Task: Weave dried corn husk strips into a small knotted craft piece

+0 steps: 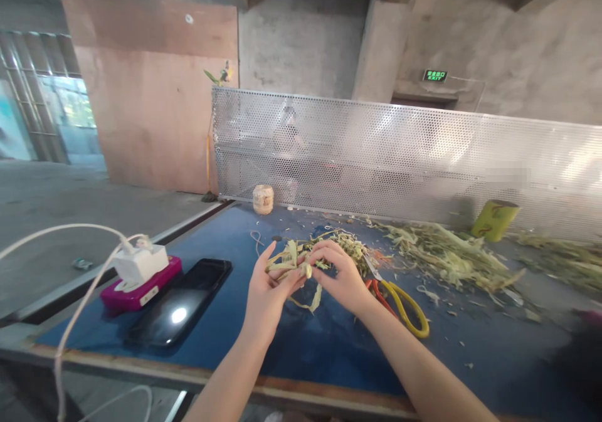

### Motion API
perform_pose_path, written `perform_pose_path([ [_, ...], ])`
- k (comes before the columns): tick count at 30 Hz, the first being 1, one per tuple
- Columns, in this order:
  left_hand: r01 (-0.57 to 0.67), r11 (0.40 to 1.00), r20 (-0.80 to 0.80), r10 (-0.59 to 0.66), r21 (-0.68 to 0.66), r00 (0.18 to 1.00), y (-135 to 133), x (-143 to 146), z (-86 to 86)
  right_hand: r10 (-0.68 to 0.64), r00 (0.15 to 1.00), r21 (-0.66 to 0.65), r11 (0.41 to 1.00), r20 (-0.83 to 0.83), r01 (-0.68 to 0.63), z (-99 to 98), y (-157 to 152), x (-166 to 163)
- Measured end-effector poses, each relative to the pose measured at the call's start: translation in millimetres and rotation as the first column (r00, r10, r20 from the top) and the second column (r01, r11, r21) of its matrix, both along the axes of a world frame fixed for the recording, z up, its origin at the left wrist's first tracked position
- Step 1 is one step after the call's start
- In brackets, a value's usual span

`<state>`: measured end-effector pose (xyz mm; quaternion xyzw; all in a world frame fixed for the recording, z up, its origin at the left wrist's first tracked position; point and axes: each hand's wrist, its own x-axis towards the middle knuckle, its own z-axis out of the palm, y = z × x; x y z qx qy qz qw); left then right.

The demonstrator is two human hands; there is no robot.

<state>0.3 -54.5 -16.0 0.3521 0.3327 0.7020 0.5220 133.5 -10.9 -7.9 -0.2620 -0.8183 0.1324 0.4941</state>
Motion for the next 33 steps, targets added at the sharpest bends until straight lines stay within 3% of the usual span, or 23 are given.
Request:
perform_pose_path([
  [3,0.007,1.0,-0.024,-0.007,0.019,1.0,0.4,0.2,-0.7,0.041,0.996,-0.285,0.956,-0.073,-0.061,-4.0,3.6,-2.6],
  [6,0.018,1.0,-0.025,-0.018,0.023,1.0,1.8,-0.1,-2.8,0.065,0.992,-0.401,0.91,-0.112,-0.105,-9.2,5.7,-4.2],
  [11,-0.012,0.999,-0.05,0.014,0.033,0.999,3.9,-2.4,-7.4,0.0,0.999,-0.303,0.953,-0.053,-0.016,-10.7,3.0,-4.4],
  [17,-0.1,0.993,-0.246,0.114,0.07,0.963,9.4,-5.9,-13.0,-0.067,0.997,-0.076,0.995,0.029,0.069,-3.2,-2.6,-3.3],
  [25,-0.005,0.999,-0.201,0.015,0.05,0.979,10.7,-3.6,-14.0,-0.111,0.993,-0.085,0.99,0.036,0.114,-5.5,-1.3,-2.6],
  [33,-0.032,0.999,-0.136,0.036,0.033,0.99,7.0,-1.3,-10.1,-0.127,0.991,-0.139,0.982,0.039,0.131,-3.7,-2.5,-2.0],
])
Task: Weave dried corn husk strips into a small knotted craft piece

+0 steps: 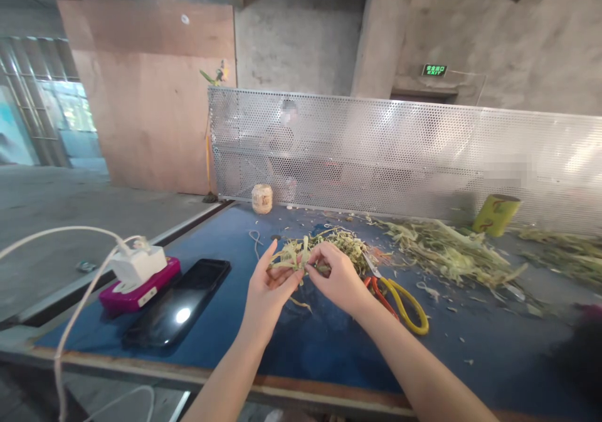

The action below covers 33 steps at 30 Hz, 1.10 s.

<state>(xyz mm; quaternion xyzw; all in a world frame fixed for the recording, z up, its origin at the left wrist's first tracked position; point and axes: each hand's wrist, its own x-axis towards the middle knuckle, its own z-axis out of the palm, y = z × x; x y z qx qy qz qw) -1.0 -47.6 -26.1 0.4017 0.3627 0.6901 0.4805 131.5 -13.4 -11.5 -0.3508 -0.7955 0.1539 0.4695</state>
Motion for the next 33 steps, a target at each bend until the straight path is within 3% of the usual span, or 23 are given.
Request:
perform_pose_path([
  [3,0.008,1.0,-0.041,-0.008,0.008,0.999,-0.1,0.2,1.1,0.016,1.0,-0.072,0.997,0.001,-0.016,0.7,-1.4,0.3],
  [9,-0.004,0.999,-0.099,0.007,0.036,0.995,1.9,-3.1,-4.0,0.147,0.983,-0.067,0.988,0.111,-0.14,5.0,0.6,6.2],
  [17,0.055,0.998,0.056,-0.053,-0.032,0.997,2.5,-3.1,-2.4,0.388,0.919,-0.276,0.892,0.067,-0.357,6.6,4.9,16.9],
  [23,0.075,0.995,0.037,-0.072,-0.072,0.997,1.3,0.5,2.0,0.287,0.946,-0.166,0.95,0.148,-0.262,12.4,3.7,15.8],
  [27,0.096,0.994,-0.153,-0.101,-0.043,0.983,3.4,-1.3,2.8,0.153,0.971,-0.118,0.984,0.185,-0.132,15.1,5.4,12.2],
  [33,0.164,0.986,-0.44,-0.165,-0.04,0.883,12.0,-7.2,11.5,0.05,0.961,-0.022,0.999,0.272,-0.045,16.2,2.3,16.6],
])
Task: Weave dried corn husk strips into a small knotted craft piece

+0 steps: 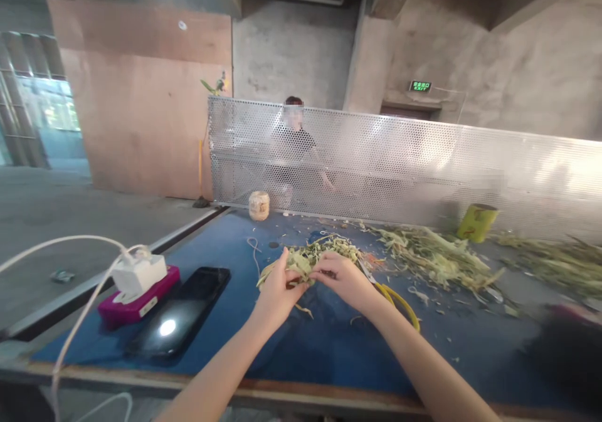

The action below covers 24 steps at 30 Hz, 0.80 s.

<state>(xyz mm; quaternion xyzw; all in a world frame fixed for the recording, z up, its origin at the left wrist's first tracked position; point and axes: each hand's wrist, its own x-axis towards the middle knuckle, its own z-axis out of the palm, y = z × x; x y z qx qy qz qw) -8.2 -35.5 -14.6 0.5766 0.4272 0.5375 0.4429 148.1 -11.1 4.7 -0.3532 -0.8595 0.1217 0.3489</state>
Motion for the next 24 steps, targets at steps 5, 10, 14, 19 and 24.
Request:
perform_pose_path([
  [5,0.098,0.995,-0.088,-0.096,0.02,0.991,11.9,2.4,6.2,-0.096,0.985,0.023,0.995,-0.147,0.101,-1.8,1.8,4.9],
  [10,0.183,0.983,0.005,-0.183,0.013,0.983,18.9,9.1,14.0,-0.172,0.965,-0.01,0.985,-0.197,0.173,1.8,10.0,12.0],
  [14,0.229,0.973,0.095,-0.228,0.003,0.969,22.1,13.0,18.4,-0.216,0.96,-0.086,0.975,-0.176,0.204,4.1,14.1,16.8],
  [19,0.227,0.973,0.049,-0.229,0.041,0.972,31.0,11.5,12.8,-0.279,0.945,-0.25,0.94,-0.172,0.232,-0.2,20.5,13.0],
  [24,0.172,0.984,-0.063,-0.169,0.055,0.984,36.8,5.5,5.9,-0.33,0.919,-0.302,0.918,-0.218,0.258,-6.7,26.9,1.0],
])
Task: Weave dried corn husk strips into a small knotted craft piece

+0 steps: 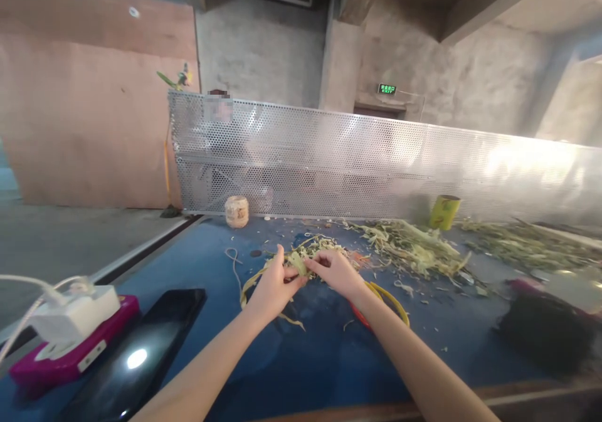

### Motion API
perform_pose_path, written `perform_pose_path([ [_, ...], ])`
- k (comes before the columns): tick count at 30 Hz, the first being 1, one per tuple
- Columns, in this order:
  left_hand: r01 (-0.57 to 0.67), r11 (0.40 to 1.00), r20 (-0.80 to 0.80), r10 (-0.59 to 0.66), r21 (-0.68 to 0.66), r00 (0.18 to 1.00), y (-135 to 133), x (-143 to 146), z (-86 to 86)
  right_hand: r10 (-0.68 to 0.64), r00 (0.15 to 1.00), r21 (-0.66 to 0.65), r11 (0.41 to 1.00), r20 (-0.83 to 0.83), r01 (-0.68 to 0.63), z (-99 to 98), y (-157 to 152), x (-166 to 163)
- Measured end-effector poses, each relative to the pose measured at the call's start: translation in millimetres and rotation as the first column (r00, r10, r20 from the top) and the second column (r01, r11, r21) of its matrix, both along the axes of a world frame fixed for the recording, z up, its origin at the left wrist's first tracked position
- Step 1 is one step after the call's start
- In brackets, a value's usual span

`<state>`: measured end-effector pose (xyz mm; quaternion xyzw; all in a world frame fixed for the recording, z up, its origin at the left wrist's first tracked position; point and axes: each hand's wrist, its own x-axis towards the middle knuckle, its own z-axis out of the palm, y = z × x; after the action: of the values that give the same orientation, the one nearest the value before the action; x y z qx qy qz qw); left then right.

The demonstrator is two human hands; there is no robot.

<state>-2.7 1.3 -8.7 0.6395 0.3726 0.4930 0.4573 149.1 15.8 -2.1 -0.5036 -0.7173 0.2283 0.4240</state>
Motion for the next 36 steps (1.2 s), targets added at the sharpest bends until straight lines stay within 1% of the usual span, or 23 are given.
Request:
perform_pose_path([
  [2,-0.031,0.999,-0.03,0.032,0.013,0.999,-0.7,-1.1,1.2,-0.034,0.999,0.006,0.999,-0.026,0.034,-0.5,0.8,-3.2],
  [4,-0.024,1.0,-0.025,0.024,-0.001,0.999,-2.1,-1.1,3.5,-0.044,0.997,-0.009,0.999,-0.059,0.044,0.4,1.0,-4.5],
  [8,0.046,0.997,0.013,-0.045,-0.063,0.999,-4.4,-0.1,6.6,0.04,0.994,-0.05,0.998,-0.099,-0.045,-0.1,2.9,-3.6],
  [10,0.04,0.995,0.017,-0.039,-0.091,0.999,-4.6,-0.3,6.9,0.054,0.983,-0.047,0.997,-0.177,-0.063,-3.5,5.1,-2.9],
  [12,0.016,0.993,0.032,-0.013,-0.113,0.999,-4.3,-1.4,6.9,0.005,0.961,-0.023,1.0,-0.278,-0.012,-7.2,6.5,-2.3],
  [14,-0.024,0.992,0.053,0.031,-0.127,0.998,-3.6,-3.2,7.1,-0.033,0.947,0.032,0.998,-0.319,0.046,-8.7,5.3,-1.9],
  [15,-0.044,0.99,0.061,0.052,-0.131,0.997,-3.2,-4.1,7.2,-0.023,0.95,0.075,0.996,-0.312,0.049,-7.8,3.5,-1.9],
  [17,-0.065,0.988,0.077,0.077,-0.143,0.994,-2.3,-5.9,7.0,0.05,0.968,0.176,0.984,-0.246,-0.006,-3.0,-2.2,-2.7],
  [19,-0.03,0.987,0.108,0.047,-0.155,0.993,-0.4,-7.1,5.5,0.13,0.982,0.258,0.962,-0.138,-0.091,4.7,-9.1,-5.6],
  [20,0.005,0.989,0.125,0.014,-0.151,0.992,1.1,-7.4,4.1,0.147,0.986,0.277,0.954,-0.084,-0.118,8.7,-12.3,-8.1],
  [22,0.06,0.991,0.139,-0.043,-0.121,0.989,4.9,-7.8,0.1,0.143,0.99,0.252,0.958,-0.001,-0.138,15.3,-16.8,-14.8],
  [24,0.057,0.995,0.121,-0.047,-0.087,0.992,8.9,-8.0,-3.8,0.152,0.988,0.193,0.969,0.041,-0.157,18.6,-18.3,-22.3],
  [27,0.013,0.995,0.08,-0.005,-0.094,0.997,11.7,-8.5,-6.3,0.177,0.984,0.143,0.973,0.026,-0.179,17.9,-15.9,-30.1],
  [32,0.021,0.992,0.104,-0.008,-0.122,0.994,8.1,-10.0,-2.4,0.197,0.972,0.13,0.975,-0.127,-0.181,9.3,-7.0,-27.9],
  [34,-0.018,0.992,0.026,0.021,-0.123,0.999,6.0,-11.0,0.2,0.178,0.967,0.156,0.976,-0.184,-0.15,5.7,-3.4,-24.8],
  [36,-0.065,0.995,-0.1,0.056,-0.082,0.993,3.6,-11.6,3.1,0.137,0.973,0.171,0.98,-0.187,-0.106,3.3,-0.8,-22.4],
])
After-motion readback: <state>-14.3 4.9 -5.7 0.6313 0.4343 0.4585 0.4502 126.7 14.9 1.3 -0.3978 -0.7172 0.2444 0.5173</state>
